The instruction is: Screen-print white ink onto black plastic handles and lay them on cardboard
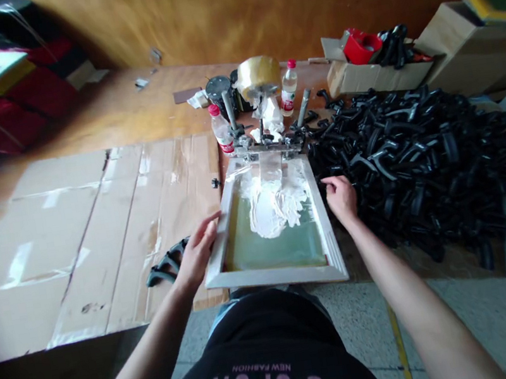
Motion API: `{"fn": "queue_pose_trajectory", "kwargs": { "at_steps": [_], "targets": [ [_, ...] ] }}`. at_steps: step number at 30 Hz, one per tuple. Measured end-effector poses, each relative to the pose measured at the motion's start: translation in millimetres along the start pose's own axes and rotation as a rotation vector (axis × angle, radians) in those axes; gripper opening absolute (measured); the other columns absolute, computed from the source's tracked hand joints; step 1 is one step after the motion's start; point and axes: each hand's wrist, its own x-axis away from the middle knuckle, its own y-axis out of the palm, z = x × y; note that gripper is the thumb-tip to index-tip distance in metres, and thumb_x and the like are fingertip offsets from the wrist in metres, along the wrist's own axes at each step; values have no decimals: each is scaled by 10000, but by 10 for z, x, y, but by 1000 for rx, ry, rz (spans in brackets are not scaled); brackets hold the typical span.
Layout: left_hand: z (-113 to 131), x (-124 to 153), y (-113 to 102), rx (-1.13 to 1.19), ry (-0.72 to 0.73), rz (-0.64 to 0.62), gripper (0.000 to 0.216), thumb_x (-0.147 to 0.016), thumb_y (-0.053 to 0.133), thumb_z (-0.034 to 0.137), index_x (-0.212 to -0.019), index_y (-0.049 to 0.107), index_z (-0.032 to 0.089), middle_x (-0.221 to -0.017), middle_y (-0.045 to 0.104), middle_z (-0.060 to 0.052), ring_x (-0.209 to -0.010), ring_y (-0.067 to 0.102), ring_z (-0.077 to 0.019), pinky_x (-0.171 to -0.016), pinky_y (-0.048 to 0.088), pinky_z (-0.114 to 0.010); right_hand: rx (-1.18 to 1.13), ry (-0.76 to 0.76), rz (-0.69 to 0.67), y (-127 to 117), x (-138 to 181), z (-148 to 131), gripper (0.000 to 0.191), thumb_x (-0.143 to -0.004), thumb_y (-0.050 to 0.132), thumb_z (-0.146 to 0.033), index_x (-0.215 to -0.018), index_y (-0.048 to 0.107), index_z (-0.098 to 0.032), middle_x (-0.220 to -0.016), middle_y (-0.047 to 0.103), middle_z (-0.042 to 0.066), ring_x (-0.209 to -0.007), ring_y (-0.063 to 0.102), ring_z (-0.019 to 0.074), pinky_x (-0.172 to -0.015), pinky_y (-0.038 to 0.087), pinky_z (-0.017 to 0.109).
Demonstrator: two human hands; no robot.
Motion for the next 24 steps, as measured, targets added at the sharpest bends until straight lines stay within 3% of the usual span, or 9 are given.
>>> {"fn": "queue_pose_trajectory", "kwargs": {
  "at_steps": [2, 4, 5, 7, 10, 15, 17, 21, 24],
  "targets": [
    [-346, -56, 0, -72, -55, 10, 676, -838, 589, 550, -1421, 466, 231, -808, 670, -11, -633, 582, -128, -580, 452, -220, 5, -32, 83, -19, -227, -139, 423, -879, 512, -289, -1279, 585, -172, -1242, 536, 151, -1088, 548, 277, -926, 475, 464],
    [-620, -156, 17, -157, -90, 39, 724, -832, 588, 541, -1465, 409, 239, -839, 687, -21, -672, 608, -148, -624, 469, -243, 36, -154, 67, 58, -401, -425, 548, -807, 662, -330, -1313, 537, -161, -1331, 487, 162, -1174, 507, 293, -963, 462, 444],
    [-718, -206, 24, -198, -97, 52, 713, -831, 581, 541, -1458, 420, 242, -852, 693, -25, -686, 617, -155, -632, 471, -249, 67, -214, 3, 120, -449, -585, 558, -777, 710, -326, -1284, 550, -156, -1301, 518, 159, -1170, 511, 296, -958, 464, 431],
    [-837, -279, 26, -258, -98, 56, 667, -836, 563, 544, -1426, 467, 247, -862, 700, -27, -705, 627, -165, -632, 469, -253, 142, -272, -182, 252, -437, -851, 377, -791, 710, -286, -1132, 619, -154, -1117, 624, 131, -1053, 570, 279, -884, 486, 397],
    [-879, -308, 10, -294, -90, 43, 624, -848, 538, 553, -1394, 503, 252, -870, 704, -30, -745, 640, -177, -635, 473, -255, 208, -344, -368, 347, -176, -979, 103, -855, 606, -193, -943, 647, -158, -912, 670, 94, -872, 608, 235, -756, 482, 338],
    [-859, -279, 11, -281, -85, 50, 612, -855, 533, 552, -1385, 513, 246, -910, 715, -41, -832, 657, -195, -691, 492, -267, 67, -725, -551, 124, 224, -785, 245, -783, 530, -28, -919, 670, -177, -914, 691, 57, -873, 616, 190, -740, 451, 279],
    [-851, -274, 18, -272, -87, 60, 613, -849, 541, 552, -1370, 529, 230, -898, 710, -44, -820, 654, -193, -683, 491, -265, 27, -736, -603, 50, 202, -763, 208, -777, 563, -61, -885, 678, -198, -875, 694, 30, -834, 621, 179, -707, 446, 265],
    [-802, -247, 28, -226, -85, 58, 607, -832, 565, 563, -1340, 553, 229, -872, 699, -42, -783, 647, -185, -657, 486, -256, 82, -560, -432, 118, 164, -788, 172, -807, 577, -114, -886, 692, -215, -906, 705, 39, -870, 629, 193, -721, 455, 274],
    [-737, -214, 45, -138, -98, 46, 621, -815, 590, 564, -1329, 551, 218, -873, 708, -50, -738, 651, -179, -622, 481, -250, 33, -599, -397, 194, 299, -763, 283, -815, 536, -72, -1000, 698, -211, -1021, 710, 63, -942, 635, 204, -793, 475, 295]
  ]
}}
